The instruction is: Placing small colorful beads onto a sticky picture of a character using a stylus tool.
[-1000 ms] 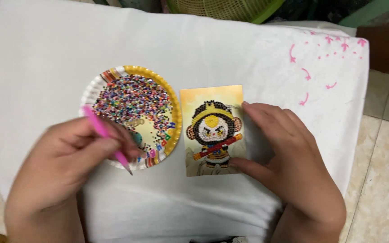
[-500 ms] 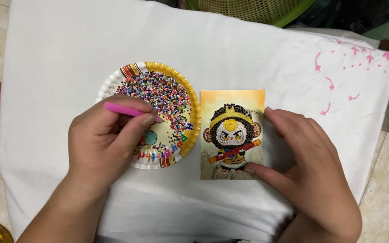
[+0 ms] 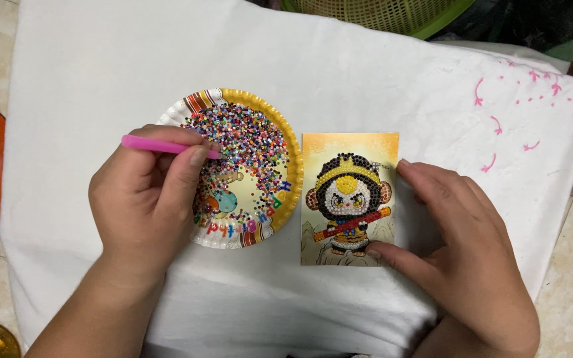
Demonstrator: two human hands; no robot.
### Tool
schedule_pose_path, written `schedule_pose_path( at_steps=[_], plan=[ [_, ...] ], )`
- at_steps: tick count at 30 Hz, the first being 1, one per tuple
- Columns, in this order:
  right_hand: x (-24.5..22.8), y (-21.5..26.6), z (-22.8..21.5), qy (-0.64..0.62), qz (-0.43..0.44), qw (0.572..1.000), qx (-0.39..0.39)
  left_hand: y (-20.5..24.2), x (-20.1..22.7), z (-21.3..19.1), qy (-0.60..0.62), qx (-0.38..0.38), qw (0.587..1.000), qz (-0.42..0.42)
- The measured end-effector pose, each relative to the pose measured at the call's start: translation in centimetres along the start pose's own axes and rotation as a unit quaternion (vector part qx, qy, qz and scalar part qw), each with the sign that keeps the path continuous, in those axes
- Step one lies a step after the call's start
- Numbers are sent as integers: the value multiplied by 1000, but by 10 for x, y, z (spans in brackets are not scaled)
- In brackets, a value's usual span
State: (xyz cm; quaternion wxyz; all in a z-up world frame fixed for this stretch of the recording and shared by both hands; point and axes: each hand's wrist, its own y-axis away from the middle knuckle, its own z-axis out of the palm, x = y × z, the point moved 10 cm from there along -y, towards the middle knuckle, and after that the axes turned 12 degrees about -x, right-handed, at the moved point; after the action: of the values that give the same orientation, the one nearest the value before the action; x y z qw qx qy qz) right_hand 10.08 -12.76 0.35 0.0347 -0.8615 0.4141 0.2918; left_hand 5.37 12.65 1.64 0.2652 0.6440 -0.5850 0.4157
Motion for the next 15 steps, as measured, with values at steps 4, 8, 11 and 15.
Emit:
schedule_pose_path(
  at_steps=[4, 8, 11, 15],
  plan=[
    [-1, 0, 0, -2, -2, 1000, 1, -1, -3, 2, 25, -6, 1000, -14],
    [-3, 0, -1, -2, -8, 1000, 3, 0, -20, 15, 119, -67, 988, -71],
    [-3, -1, 0, -2, -8, 1000, 2, 0, -22, 6, 174, -22, 980, -91],
    [-4, -1, -1, 2, -11, 1000, 1, 1, -20, -4, 130, 6, 989, -72]
  ],
)
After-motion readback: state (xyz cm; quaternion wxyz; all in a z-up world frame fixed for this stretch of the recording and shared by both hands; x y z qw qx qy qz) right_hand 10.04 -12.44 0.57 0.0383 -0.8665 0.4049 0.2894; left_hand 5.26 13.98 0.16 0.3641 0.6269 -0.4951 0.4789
